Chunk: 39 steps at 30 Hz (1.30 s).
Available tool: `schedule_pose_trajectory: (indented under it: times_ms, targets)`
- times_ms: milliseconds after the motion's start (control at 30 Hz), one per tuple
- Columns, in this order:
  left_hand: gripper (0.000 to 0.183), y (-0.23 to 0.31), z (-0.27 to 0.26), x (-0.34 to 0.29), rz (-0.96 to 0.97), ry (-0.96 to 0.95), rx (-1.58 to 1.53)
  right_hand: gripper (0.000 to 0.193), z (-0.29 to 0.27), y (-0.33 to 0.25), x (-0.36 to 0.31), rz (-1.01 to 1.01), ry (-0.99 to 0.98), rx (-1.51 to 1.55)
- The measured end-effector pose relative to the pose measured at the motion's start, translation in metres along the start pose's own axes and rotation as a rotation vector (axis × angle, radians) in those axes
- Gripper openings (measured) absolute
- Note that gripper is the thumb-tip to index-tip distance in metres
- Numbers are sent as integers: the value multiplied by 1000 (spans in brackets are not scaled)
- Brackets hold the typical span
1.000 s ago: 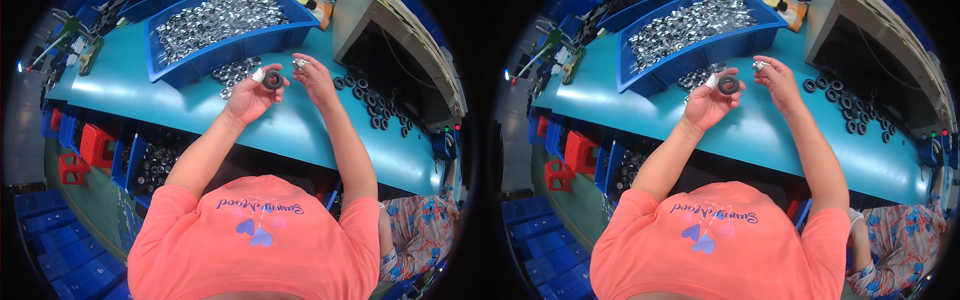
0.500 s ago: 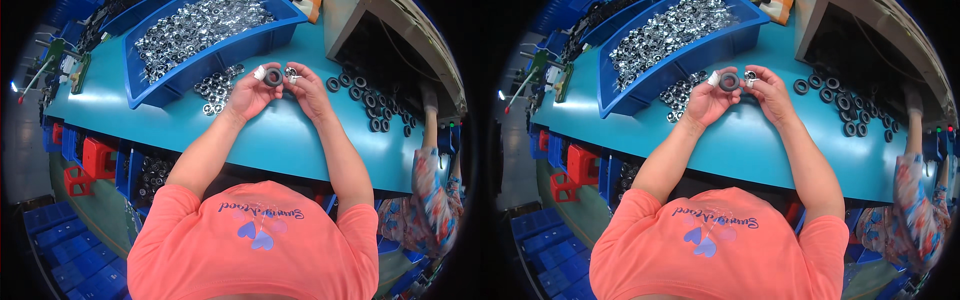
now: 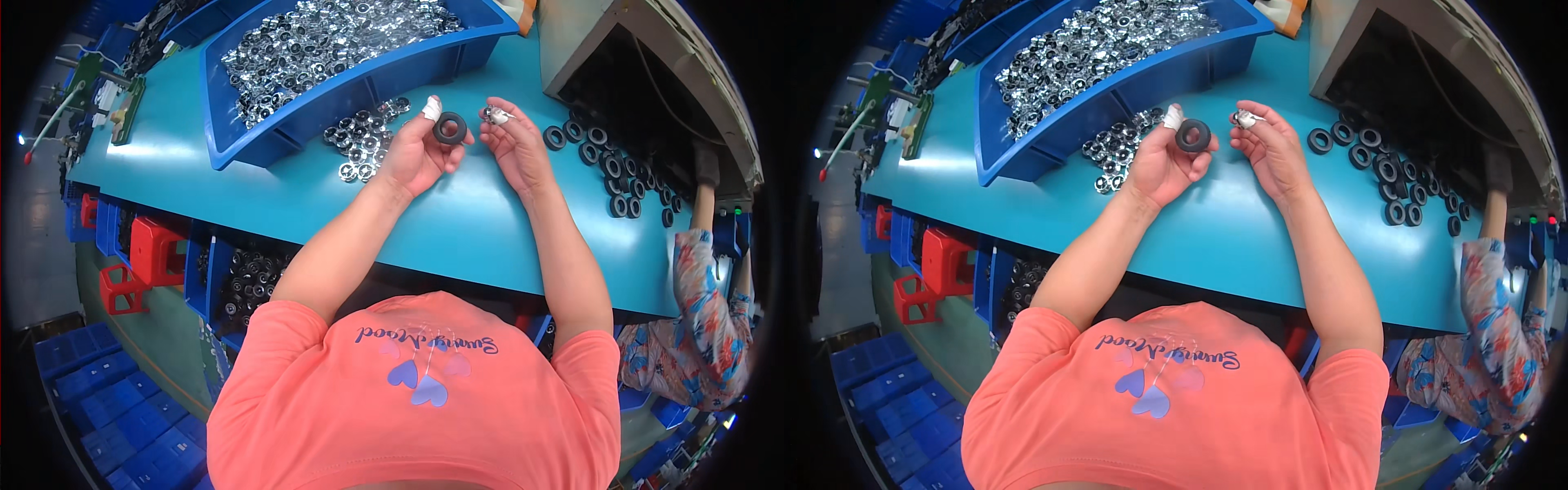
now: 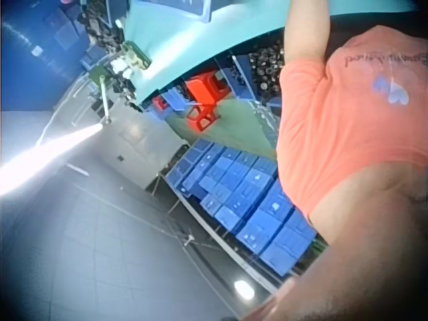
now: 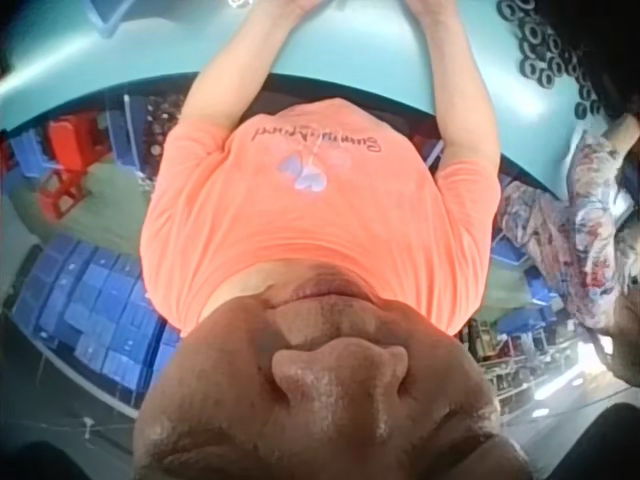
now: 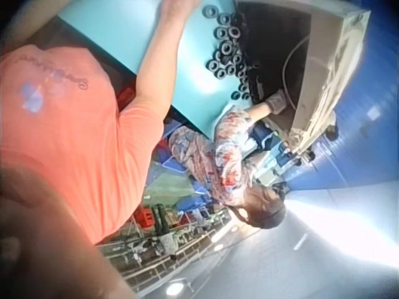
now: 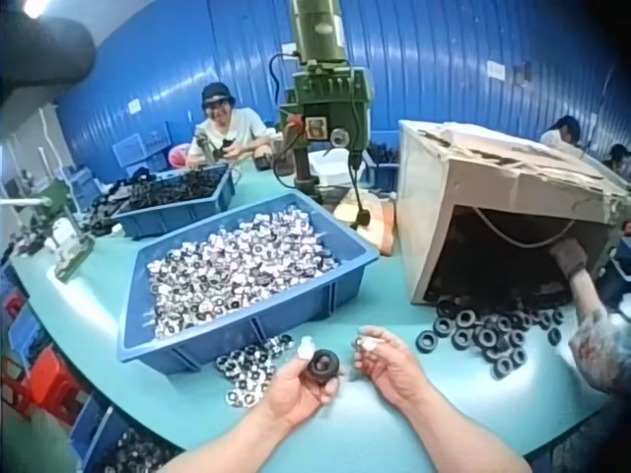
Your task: The recorder is assembling small mechanical components by inserting white inserts into black rings at a factory workbench.
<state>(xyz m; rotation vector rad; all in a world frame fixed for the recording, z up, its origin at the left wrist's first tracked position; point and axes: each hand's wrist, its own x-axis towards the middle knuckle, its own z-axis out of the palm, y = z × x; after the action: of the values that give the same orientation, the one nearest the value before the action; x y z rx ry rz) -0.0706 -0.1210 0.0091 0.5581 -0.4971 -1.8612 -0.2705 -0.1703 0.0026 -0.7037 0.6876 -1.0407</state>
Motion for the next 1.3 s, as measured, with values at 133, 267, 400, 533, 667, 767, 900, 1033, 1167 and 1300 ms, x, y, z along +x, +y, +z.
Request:
schedule_pose_trajectory:
  times_ms: [133, 267, 400, 533, 667, 767, 900, 1033, 1167, 1300]
  targets:
    - [29, -3, -4, 2, 21, 65, -14, 33, 3, 1, -2, 1, -17, -22]
    - [25, -3, -7, 1, 35, 38, -12, 37, 9, -3, -3, 22, 20, 3]
    - [25, -3, -4, 0, 35, 60, -73, 37, 9, -2, -4, 7, 4, -50]
    - [27, -4, -4, -1, 80, 12, -38, 37, 9, -1, -5, 10, -25, -65]
    - [33, -5, -10, 2, 147, 15, 62, 37, 6, 0, -4, 4, -43, -53]
    - [37, -4, 1, 1, 193, -24, 45, 38, 6, -1, -5, -1, -63, -50]
    - [40, -5, 3, -2, 171, 23, 118, 41, 13, -5, -12, -25, -90, -68]
    - [42, 0, -8, -1, 87, -55, -38, 45, 13, -4, -14, -57, -84, -109]
    - [56, 0, -5, -4, 18, -65, -91, 45, 10, 0, -12, -93, -94, -155]
    - [59, -1, -8, -5, 6, -142, -142, 43, 14, -2, -15, -133, -96, -151]
